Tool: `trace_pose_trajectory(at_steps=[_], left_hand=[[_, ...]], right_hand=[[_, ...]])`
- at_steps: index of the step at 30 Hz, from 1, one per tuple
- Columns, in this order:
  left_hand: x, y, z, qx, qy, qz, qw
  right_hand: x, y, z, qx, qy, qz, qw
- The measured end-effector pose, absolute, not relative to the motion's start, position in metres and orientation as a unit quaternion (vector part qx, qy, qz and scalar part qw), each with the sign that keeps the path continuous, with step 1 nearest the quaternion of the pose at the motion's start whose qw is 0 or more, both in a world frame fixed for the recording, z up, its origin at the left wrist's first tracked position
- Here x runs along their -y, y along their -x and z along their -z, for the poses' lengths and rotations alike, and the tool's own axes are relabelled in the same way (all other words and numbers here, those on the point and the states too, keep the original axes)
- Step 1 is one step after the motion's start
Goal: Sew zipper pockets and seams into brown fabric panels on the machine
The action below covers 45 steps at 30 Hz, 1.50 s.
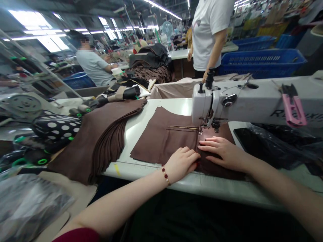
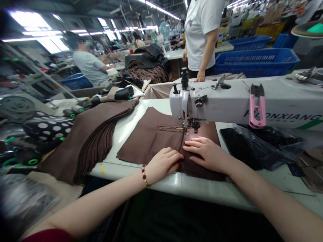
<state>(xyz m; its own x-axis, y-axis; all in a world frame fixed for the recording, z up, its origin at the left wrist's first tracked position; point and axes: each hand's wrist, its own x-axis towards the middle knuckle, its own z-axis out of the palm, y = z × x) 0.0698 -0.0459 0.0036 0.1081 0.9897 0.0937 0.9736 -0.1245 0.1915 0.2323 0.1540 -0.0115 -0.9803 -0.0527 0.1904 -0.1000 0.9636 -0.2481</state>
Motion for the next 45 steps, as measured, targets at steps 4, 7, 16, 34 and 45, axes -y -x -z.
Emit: trace_pose_trajectory(at_steps=[4, 7, 16, 34, 45], left_hand=[[0.035, -0.059, -0.004, -0.671, -0.732, -0.117, 0.023], [0.033, -0.052, -0.003, -0.672, -0.73, -0.12, 0.045], [0.031, -0.042, 0.002, -0.662, -0.733, -0.134, 0.084], [0.03, -0.039, 0.007, -0.651, -0.736, -0.162, 0.089], [0.031, -0.043, 0.002, -0.638, -0.746, -0.156, 0.106]], right_hand=[[-0.158, -0.232, 0.011, 0.986, -0.048, -0.132, 0.095], [-0.149, -0.233, 0.011, 0.985, -0.042, -0.134, 0.096], [-0.123, -0.288, -0.019, 0.979, 0.125, -0.096, 0.13], [-0.239, -0.35, -0.031, 0.866, 0.463, 0.177, 0.069], [-0.16, -0.338, -0.014, 0.96, 0.119, 0.164, 0.191]])
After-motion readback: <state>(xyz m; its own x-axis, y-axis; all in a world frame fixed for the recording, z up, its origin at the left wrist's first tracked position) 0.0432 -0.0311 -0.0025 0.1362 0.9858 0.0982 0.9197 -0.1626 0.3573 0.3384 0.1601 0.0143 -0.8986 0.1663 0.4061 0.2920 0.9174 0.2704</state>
